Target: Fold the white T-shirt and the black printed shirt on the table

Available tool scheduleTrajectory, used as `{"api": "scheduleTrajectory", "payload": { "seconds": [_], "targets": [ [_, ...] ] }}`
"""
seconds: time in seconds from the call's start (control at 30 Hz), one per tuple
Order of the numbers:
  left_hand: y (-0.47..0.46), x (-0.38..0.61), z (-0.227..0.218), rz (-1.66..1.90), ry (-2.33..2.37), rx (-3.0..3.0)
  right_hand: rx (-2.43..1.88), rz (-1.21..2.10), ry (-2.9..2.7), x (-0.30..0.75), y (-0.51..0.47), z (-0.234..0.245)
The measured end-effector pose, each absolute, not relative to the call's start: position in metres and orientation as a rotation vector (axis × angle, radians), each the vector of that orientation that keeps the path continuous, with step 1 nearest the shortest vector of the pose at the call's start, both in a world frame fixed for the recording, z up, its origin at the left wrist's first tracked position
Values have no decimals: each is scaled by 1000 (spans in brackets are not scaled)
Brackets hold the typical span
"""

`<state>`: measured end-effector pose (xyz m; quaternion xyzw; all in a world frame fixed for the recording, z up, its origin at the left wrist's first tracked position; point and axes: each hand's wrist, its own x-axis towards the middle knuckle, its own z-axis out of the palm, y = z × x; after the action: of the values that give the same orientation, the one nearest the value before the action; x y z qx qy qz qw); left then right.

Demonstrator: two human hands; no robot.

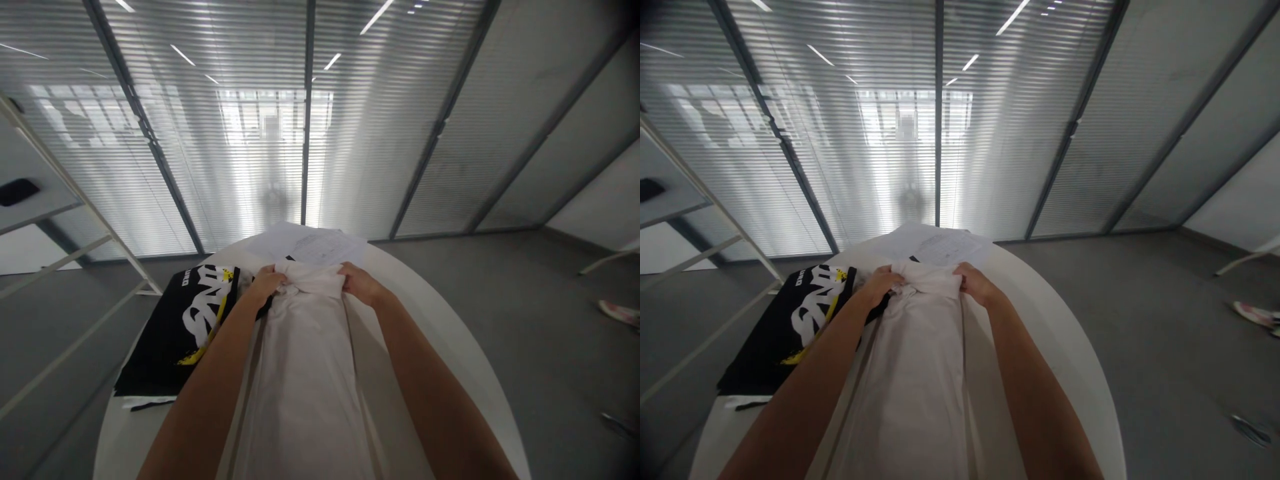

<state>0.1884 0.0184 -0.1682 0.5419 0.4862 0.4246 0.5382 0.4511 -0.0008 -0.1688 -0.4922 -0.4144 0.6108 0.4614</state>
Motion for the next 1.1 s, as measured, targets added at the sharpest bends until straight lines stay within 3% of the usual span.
{"api": "scheduleTrajectory", "payload": {
  "seconds": [0.37,0.73,0.93,1.1],
  "targets": [
    [37,189,-158,1219,1467,1563,-1009,1114,-1133,443,-8,-146],
    [63,204,-117,1007,1250,1349,-1298,989,-1002,459,-8,-132],
    [62,203,-131,980,1027,1206,-996,1210,-806,461,2,-150],
    [55,211,-143,1071,854,1163,-753,1074,-796,463,7,-151]
  ]
}}
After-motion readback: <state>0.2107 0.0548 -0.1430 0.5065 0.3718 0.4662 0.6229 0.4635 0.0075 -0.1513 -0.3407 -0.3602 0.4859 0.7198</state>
